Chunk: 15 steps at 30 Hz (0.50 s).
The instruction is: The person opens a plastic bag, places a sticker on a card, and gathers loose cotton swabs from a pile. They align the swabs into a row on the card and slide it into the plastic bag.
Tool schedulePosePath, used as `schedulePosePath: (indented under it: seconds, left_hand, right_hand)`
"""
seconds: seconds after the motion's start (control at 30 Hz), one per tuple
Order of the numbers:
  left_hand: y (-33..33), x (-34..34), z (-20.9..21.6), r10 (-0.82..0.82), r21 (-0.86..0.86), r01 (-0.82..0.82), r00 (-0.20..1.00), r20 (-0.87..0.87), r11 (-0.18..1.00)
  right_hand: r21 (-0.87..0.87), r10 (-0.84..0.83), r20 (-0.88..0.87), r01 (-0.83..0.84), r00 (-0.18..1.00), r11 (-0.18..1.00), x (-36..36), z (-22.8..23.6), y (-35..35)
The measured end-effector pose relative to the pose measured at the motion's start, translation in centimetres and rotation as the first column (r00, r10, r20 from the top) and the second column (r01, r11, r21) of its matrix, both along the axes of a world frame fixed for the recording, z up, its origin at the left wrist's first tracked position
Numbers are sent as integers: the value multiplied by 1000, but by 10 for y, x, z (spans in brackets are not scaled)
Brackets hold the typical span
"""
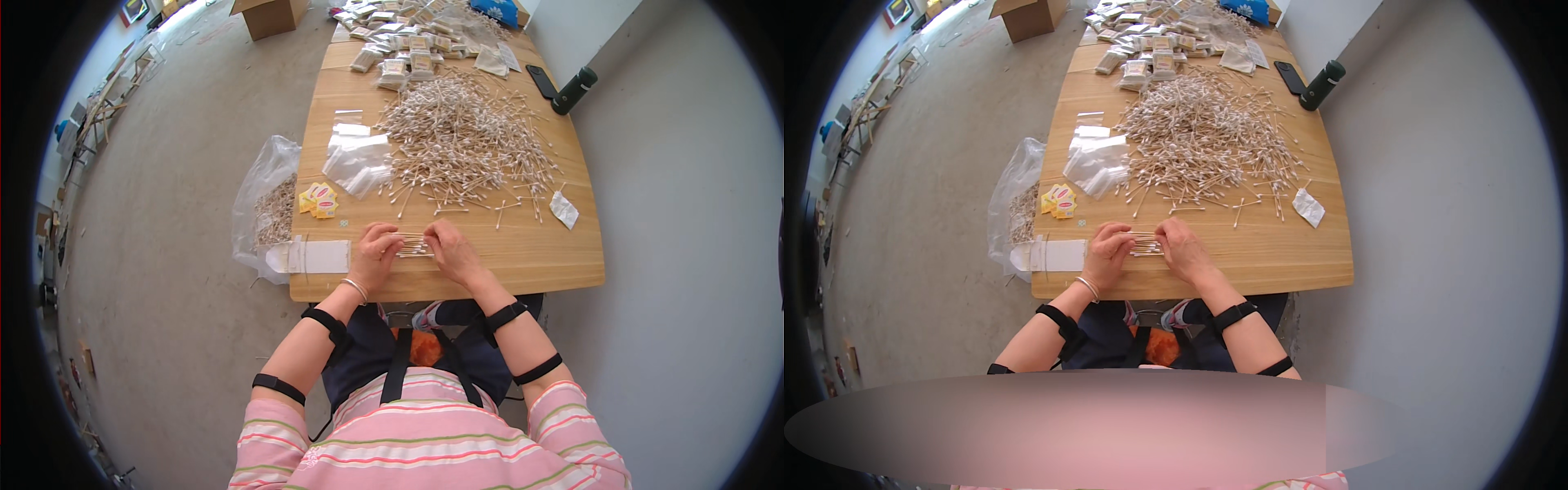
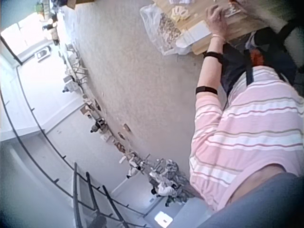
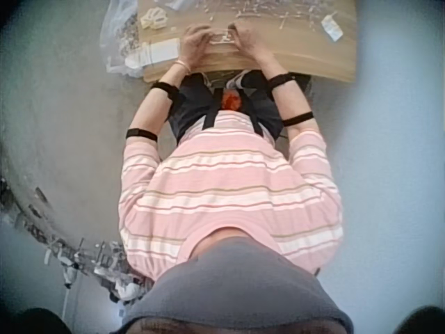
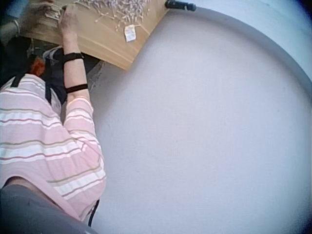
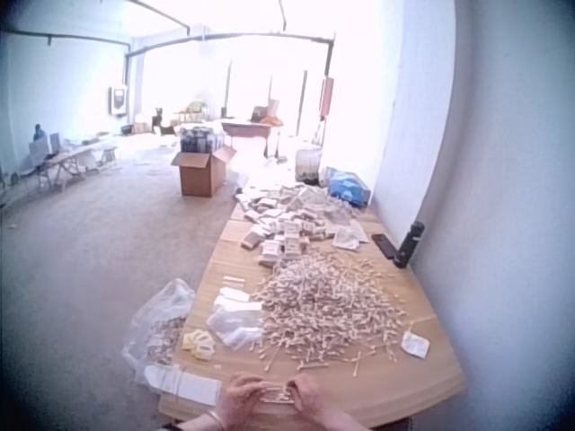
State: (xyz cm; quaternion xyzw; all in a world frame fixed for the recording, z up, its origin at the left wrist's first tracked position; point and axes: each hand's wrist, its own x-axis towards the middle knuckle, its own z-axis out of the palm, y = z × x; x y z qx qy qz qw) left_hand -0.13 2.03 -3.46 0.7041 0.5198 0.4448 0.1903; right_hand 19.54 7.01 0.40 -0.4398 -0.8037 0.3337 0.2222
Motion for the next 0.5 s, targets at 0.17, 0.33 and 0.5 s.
schedulePosePath:
  seconds: [0.17, 0.33, 0.5]
  left_hand:
    - [13, -38, 10, 364, -194, -345, 929, 68, 918]
    - [17, -124, 8, 750, 11, -751, 660, -36, 661]
    - [8, -96, 16, 541, 195, -507, 810, -225, 840]
  right_hand:
    - [374, -38, 266, -66, 963, 925, -4, -18, -12]
    - [285, 48, 441, -191, 896, 939, -8, -36, -40]
    - [231, -54, 134, 22, 990, 973, 5, -52, -10]
